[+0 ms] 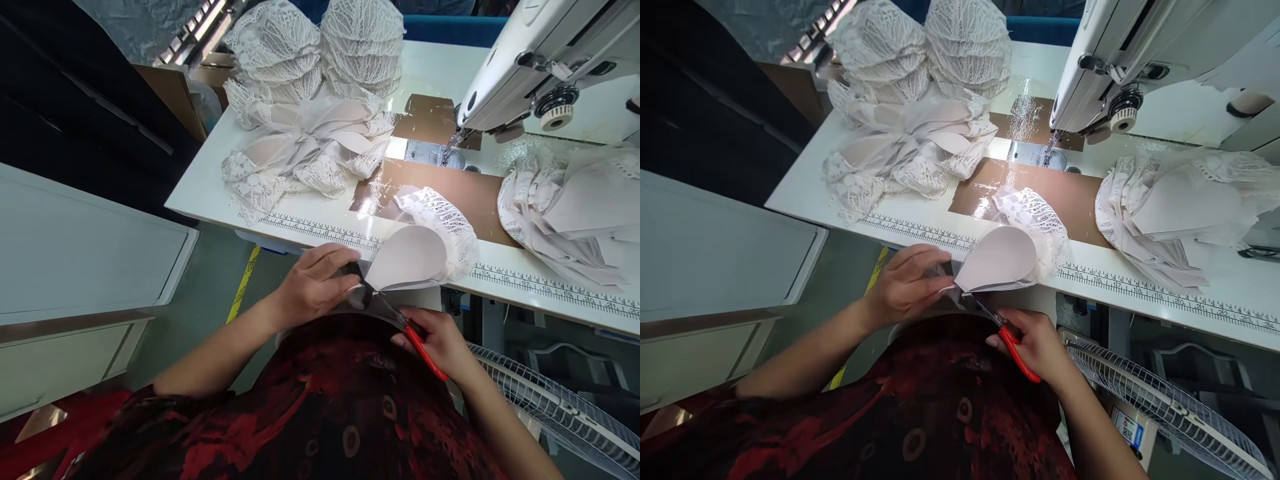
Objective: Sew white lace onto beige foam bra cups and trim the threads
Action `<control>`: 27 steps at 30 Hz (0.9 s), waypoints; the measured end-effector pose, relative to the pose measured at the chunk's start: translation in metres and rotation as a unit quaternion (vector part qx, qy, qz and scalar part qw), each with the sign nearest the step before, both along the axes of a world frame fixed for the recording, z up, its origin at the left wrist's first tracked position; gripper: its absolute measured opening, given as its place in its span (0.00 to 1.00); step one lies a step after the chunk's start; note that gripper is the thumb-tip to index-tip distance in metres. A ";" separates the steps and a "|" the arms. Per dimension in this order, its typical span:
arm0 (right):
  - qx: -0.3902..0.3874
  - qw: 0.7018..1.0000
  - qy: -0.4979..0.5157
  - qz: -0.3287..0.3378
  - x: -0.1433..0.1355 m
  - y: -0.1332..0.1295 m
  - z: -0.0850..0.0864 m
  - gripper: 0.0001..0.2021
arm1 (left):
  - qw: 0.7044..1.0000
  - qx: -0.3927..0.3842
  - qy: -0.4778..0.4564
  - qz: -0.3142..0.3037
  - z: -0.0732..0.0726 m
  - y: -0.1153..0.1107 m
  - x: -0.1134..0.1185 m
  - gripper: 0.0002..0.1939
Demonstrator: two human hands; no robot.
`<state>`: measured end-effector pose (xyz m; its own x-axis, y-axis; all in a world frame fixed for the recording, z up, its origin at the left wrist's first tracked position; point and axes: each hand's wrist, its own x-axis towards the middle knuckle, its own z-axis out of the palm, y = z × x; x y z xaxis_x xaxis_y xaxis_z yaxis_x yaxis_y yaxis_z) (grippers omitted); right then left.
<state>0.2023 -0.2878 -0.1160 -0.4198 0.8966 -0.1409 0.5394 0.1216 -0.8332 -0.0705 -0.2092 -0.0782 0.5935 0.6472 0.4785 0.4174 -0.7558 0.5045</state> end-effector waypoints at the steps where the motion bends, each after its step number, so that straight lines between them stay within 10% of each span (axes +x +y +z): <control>1: 0.003 1.000 0.006 0.000 0.003 -0.003 -0.001 0.17 | 1.000 0.025 0.016 -0.009 -0.001 0.002 0.003 0.07; 8: 0.113 0.991 0.066 -0.010 0.019 -0.018 0.006 0.19 | 0.982 -0.038 -0.078 -0.170 0.015 0.018 0.046 0.08; 13: 0.180 0.978 0.098 -0.023 0.027 -0.022 0.027 0.17 | 0.952 -0.190 -0.191 -0.144 0.036 0.015 0.041 0.10; 20: 0.012 0.998 0.062 0.016 0.010 -0.010 0.037 0.12 | 0.923 -0.311 -0.025 -0.224 0.033 0.012 0.018 0.09; 27: -0.058 0.997 0.027 -0.053 0.002 -0.003 0.017 0.14 | 0.909 -0.362 -0.081 -0.188 0.010 -0.002 0.009 0.10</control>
